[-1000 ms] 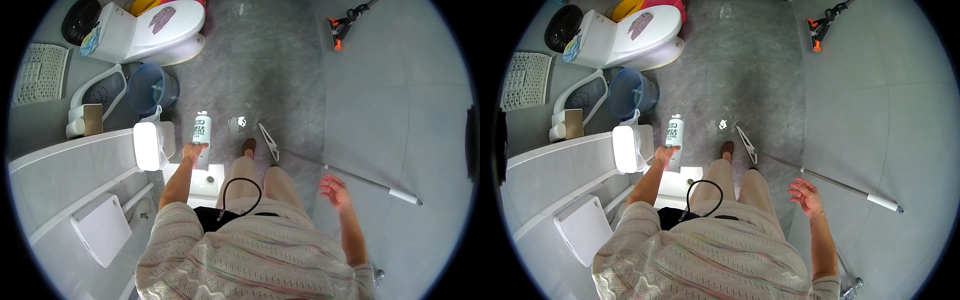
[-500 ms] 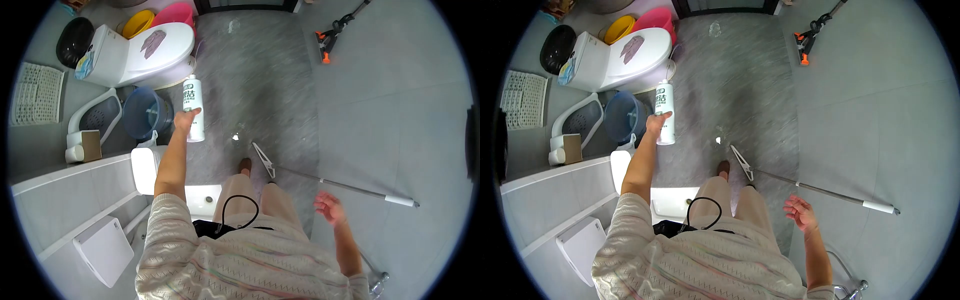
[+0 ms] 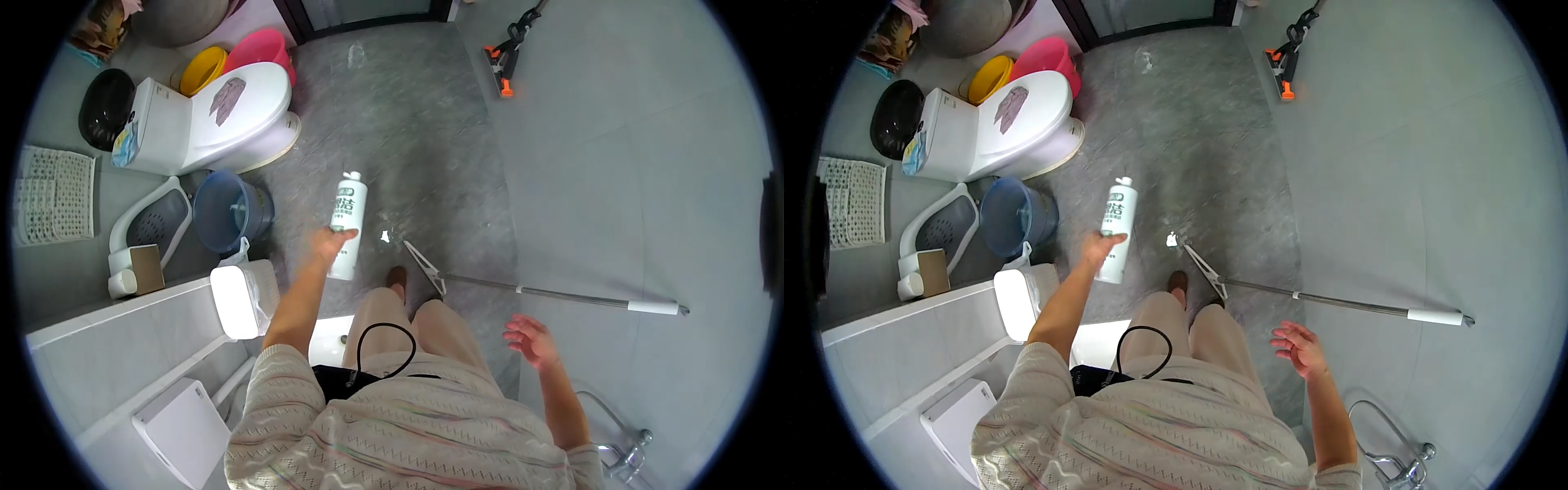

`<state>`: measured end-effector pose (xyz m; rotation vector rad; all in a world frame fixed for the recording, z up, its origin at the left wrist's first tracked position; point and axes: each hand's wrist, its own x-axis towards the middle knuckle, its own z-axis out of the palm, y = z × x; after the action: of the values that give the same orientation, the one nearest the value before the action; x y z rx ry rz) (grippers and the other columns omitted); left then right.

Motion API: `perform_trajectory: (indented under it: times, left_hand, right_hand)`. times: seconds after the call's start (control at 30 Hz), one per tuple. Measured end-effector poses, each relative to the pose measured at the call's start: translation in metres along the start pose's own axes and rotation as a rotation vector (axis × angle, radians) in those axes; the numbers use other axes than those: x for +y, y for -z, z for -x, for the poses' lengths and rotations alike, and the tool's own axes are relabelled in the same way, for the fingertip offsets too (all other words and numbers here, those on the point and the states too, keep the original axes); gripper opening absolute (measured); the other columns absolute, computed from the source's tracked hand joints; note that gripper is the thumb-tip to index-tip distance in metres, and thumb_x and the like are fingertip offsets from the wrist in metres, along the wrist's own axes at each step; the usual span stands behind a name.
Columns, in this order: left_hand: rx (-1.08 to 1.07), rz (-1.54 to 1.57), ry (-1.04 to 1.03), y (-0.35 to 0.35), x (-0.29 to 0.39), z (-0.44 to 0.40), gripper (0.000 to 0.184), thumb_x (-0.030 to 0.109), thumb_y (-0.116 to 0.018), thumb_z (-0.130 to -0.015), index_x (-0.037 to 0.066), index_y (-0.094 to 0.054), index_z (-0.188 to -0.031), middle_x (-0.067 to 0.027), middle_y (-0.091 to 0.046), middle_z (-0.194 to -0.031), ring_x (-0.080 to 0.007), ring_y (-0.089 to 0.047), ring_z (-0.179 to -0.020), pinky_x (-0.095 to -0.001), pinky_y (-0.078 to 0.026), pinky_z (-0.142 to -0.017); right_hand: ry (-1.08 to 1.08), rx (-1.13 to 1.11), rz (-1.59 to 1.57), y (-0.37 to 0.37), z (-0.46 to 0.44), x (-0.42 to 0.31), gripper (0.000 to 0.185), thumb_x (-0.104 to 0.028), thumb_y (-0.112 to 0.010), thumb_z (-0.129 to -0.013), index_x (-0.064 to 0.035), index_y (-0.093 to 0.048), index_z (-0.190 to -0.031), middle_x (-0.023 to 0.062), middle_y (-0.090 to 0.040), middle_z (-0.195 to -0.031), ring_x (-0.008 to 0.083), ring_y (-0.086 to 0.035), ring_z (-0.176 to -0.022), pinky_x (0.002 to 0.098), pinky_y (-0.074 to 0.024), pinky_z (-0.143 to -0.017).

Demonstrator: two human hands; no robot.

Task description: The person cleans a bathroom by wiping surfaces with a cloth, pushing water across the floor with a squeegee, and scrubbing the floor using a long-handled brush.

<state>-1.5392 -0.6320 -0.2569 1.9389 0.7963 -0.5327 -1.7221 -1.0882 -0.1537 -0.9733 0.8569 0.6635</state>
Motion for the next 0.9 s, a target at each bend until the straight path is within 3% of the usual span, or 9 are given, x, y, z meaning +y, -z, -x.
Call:
perform_trajectory:
  times: [0.1, 0.3, 0.4, 0.57, 0.67, 0.7, 0.8, 0.83, 0.9]
  left_hand:
    - [-0.049, -0.103, 0.04, -0.026, -0.02, -0.005, 0.049, 0.025, -0.075, -0.062, -0.006, -0.059, -0.097, -0.0138, -0.063, -0.084, -0.0204, -0.062, -0.069, -0.0323, -0.049, -0.061]
    - [-0.157, 0.019, 0.044, -0.07, 0.048, 0.045, 0.05, 0.023, -0.074, -0.065, -0.004, -0.056, -0.103, -0.0141, -0.062, -0.089, -0.0222, -0.062, -0.073, -0.0336, -0.05, -0.063]
    - [-0.244, 0.103, 0.023, -0.1, 0.06, 0.015, 0.05, 0.023, -0.073, -0.065, -0.005, -0.055, -0.103, -0.0152, -0.062, -0.089, -0.0231, -0.063, -0.074, -0.0339, -0.05, -0.064]
    - [-0.301, 0.08, -0.031, -0.133, 0.158, -0.027, 0.051, 0.023, -0.073, -0.065, -0.007, -0.055, -0.102, -0.017, -0.062, -0.091, -0.0245, -0.063, -0.076, -0.0351, -0.051, -0.066]
    - [-0.261, -0.036, -0.066, -0.16, 0.218, -0.098, 0.052, 0.024, -0.073, -0.064, -0.007, -0.055, -0.102, -0.0173, -0.062, -0.091, -0.0244, -0.063, -0.075, -0.0348, -0.051, -0.064]
    - [-0.29, 0.075, -0.136, -0.178, 0.22, -0.142, 0.044, 0.032, -0.073, -0.06, -0.001, -0.065, -0.086, -0.0122, -0.064, -0.08, -0.0219, -0.063, -0.069, -0.0324, -0.049, -0.064]
    - [-0.271, 0.039, -0.125, -0.186, 0.314, -0.167, 0.042, 0.029, -0.073, -0.06, -0.002, -0.064, -0.086, -0.0125, -0.064, -0.08, -0.0221, -0.063, -0.069, -0.0333, -0.048, -0.063]
    - [-0.327, 0.224, -0.134, -0.189, 0.334, -0.172, 0.04, 0.025, -0.074, -0.059, -0.003, -0.063, -0.087, -0.0128, -0.064, -0.079, -0.0222, -0.063, -0.068, -0.0345, -0.048, -0.061]
    - [-0.294, 0.245, -0.126, -0.206, 0.363, -0.218, 0.04, 0.022, -0.074, -0.059, -0.003, -0.063, -0.088, -0.0132, -0.064, -0.079, -0.0229, -0.063, -0.067, -0.035, -0.049, -0.06]
  right_hand:
    - [0.025, -0.047, -0.021, 0.021, -0.004, 0.004, 0.026, -0.017, -0.056, -0.084, -0.0067, -0.051, -0.108, 0.0074, -0.062, -0.096, 0.0207, -0.061, -0.081, 0.0327, -0.0479, -0.062]
    - [0.059, -0.069, -0.063, 0.053, -0.005, 0.006, 0.026, -0.018, -0.055, -0.084, -0.008, -0.051, -0.108, 0.0072, -0.062, -0.096, 0.0206, -0.061, -0.081, 0.0327, -0.0478, -0.061]
    - [0.047, -0.025, -0.08, 0.064, -0.002, 0.001, 0.027, -0.019, -0.056, -0.084, -0.0081, -0.051, -0.108, 0.0064, -0.062, -0.095, 0.0206, -0.061, -0.081, 0.0326, -0.0477, -0.061]
    - [0.015, 0.05, -0.103, 0.066, -0.024, -0.022, 0.025, -0.017, -0.056, -0.084, -0.0077, -0.051, -0.107, 0.0054, -0.062, -0.093, 0.0203, -0.061, -0.08, 0.0318, -0.0479, -0.061]
    - [0.064, 0.095, -0.193, 0.05, -0.043, -0.054, 0.024, -0.016, -0.056, -0.084, -0.0072, -0.051, -0.106, 0.0063, -0.062, -0.093, 0.0205, -0.062, -0.078, 0.0318, -0.0485, -0.06]
    - [0.066, 0.122, -0.217, 0.043, -0.049, -0.066, 0.024, -0.016, -0.056, -0.084, -0.0069, -0.051, -0.106, 0.0066, -0.062, -0.092, 0.0207, -0.062, -0.078, 0.0318, -0.0487, -0.06]
    - [0.046, 0.187, -0.274, 0.017, -0.062, -0.107, 0.025, -0.016, -0.055, -0.085, -0.0059, -0.05, -0.107, 0.0073, -0.062, -0.091, 0.0211, -0.062, -0.077, 0.0321, -0.049, -0.059]
    - [0.033, 0.196, -0.294, 0.009, -0.063, -0.119, 0.026, -0.015, -0.055, -0.085, -0.0057, -0.05, -0.108, 0.0074, -0.062, -0.091, 0.0211, -0.062, -0.077, 0.0322, -0.049, -0.059]
    - [0.05, 0.198, -0.336, 0.001, -0.073, -0.135, 0.027, -0.014, -0.054, -0.085, -0.005, -0.049, -0.11, 0.0084, -0.063, -0.089, 0.0213, -0.062, -0.077, 0.0325, -0.0497, -0.059]
